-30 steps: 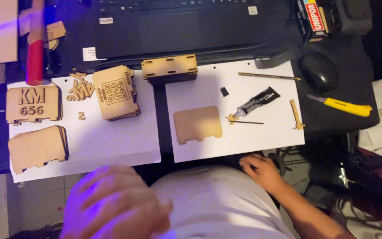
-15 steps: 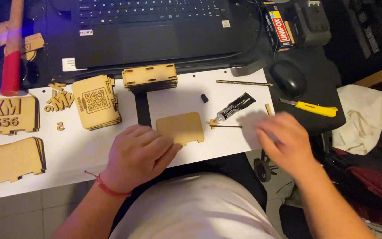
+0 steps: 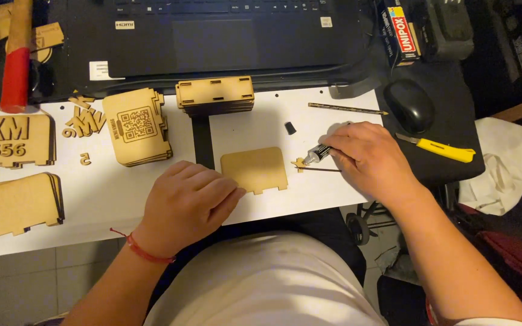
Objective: The person assembles small wooden pieces by applying glue to the edges and pressing them together. They handle multiple pre-cut wooden parts, including letters and rectangular frames, and use a small stick to spread adhesive before joining components.
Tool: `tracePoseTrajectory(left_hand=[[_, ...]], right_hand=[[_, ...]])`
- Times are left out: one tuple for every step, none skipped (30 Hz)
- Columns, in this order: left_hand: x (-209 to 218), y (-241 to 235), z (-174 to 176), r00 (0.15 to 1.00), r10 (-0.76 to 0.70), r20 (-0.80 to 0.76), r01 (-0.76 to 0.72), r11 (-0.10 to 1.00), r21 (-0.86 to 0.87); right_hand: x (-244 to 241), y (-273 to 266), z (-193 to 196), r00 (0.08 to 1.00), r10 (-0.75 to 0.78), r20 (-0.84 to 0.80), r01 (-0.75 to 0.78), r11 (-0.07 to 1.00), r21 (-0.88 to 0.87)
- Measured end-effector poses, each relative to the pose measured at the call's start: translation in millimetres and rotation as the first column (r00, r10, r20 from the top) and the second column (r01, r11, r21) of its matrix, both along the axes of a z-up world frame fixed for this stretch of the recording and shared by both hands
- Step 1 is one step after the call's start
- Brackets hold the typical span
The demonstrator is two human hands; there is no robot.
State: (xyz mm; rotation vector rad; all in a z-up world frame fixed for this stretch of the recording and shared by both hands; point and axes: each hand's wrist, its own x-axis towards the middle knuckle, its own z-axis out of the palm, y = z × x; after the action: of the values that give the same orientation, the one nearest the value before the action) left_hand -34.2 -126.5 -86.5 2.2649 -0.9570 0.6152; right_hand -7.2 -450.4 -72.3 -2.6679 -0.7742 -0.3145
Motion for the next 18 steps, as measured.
tracePoseTrajectory(left_hand=[[1.1, 0.0, -0.7, 1.000, -0.007, -0.009, 0.007, 1.000, -0.002], [1.8, -0.4, -1.3, 1.000, -0.008, -0.011, 0.008, 1.000, -0.001], [3.0, -1.2, -1.5, 1.000, -0.012, -0.001, 0.012, 1.000, 0.001], [4.1, -2.1, -1.7, 1.000, -0.016, 0.010, 0.016, 1.000, 0.003], [4.9, -2.6, -2.3, 1.000, -0.018, 0.007, 0.018, 1.000, 0.003], [5.7, -3.0, -3.0, 1.000, -0.029, 0.000, 0.029, 1.000, -0.003], [6.1, -3.4, -3.7, 0.999, -0.038, -0.008, 0.038, 0.999, -0.008], [6.2, -3.2, -5.6, 0.999, -0.038, -0.011, 0.038, 0.999, -0.009], [6.7, -3.0, -7.5, 0.999, -0.036, -0.006, 0.036, 0.999, -0.007], [7.2, -2.7, -9.3, 0.999, -0.033, -0.002, 0.033, 0.999, -0.005], [7.8, -2.6, -9.4, 0.999, -0.033, -0.002, 0.033, 0.999, -0.006], [8.4, -2.3, -9.5, 0.999, -0.040, -0.014, 0.040, 0.999, -0.012], [8.6, -2.0, -9.7, 0.999, -0.046, -0.027, 0.045, 0.999, -0.019], [9.5, -2.0, -10.3, 0.999, -0.045, -0.028, 0.045, 0.999, -0.020], [10.3, -2.2, -11.0, 0.999, -0.038, -0.020, 0.037, 0.999, -0.034], [11.1, -2.3, -11.6, 0.999, -0.030, -0.011, 0.029, 0.998, -0.049], [10.9, -1.8, -12.0, 0.999, -0.030, -0.012, 0.029, 0.998, -0.050], [10.7, -1.4, -12.3, 0.999, -0.038, -0.028, 0.036, 0.998, -0.057]], right_hand=[[-0.5, -1.0, -1.9, 1.000, -0.012, 0.014, 0.012, 1.000, -0.007], [-0.1, -3.1, -5.6, 1.000, -0.013, 0.012, 0.013, 1.000, -0.007], [0.5, -5.6, -9.0, 1.000, -0.016, 0.016, 0.016, 1.000, -0.021], [1.2, -8.2, -12.4, 1.000, -0.019, 0.021, 0.020, 0.999, -0.035], [0.2, -7.4, -12.4, 1.000, -0.021, 0.019, 0.022, 0.999, -0.035], [-0.9, -6.5, -12.5, 0.999, -0.027, 0.028, 0.029, 0.999, -0.045], [-1.8, -5.5, -12.7, 0.999, -0.032, 0.037, 0.034, 0.998, -0.054], [-1.7, -5.1, -13.1, 0.999, -0.033, 0.034, 0.035, 0.998, -0.055], [-1.4, -4.8, -13.3, 0.998, -0.031, 0.053, 0.035, 0.997, -0.063], [-1.1, -4.3, -13.3, 0.997, -0.030, 0.071, 0.035, 0.997, -0.072], [-1.4, -3.8, -12.1, 0.997, -0.030, 0.070, 0.035, 0.997, -0.072], [-1.7, -3.2, -10.8, 0.997, -0.032, 0.070, 0.037, 0.997, -0.067], [-2.2, -2.5, -9.6, 0.997, -0.034, 0.068, 0.038, 0.997, -0.063], [-2.3, -3.0, -10.4, 0.997, -0.033, 0.066, 0.037, 0.997, -0.064], [-2.4, -3.6, -11.2, 0.998, -0.037, 0.060, 0.041, 0.997, -0.063], [-2.6, -4.2, -11.9, 0.998, -0.042, 0.053, 0.045, 0.997, -0.062], [-2.5, -3.6, -12.0, 0.998, -0.041, 0.052, 0.045, 0.997, -0.063], [-2.4, -3.0, -12.0, 0.998, -0.043, 0.050, 0.046, 0.997, -0.066]])
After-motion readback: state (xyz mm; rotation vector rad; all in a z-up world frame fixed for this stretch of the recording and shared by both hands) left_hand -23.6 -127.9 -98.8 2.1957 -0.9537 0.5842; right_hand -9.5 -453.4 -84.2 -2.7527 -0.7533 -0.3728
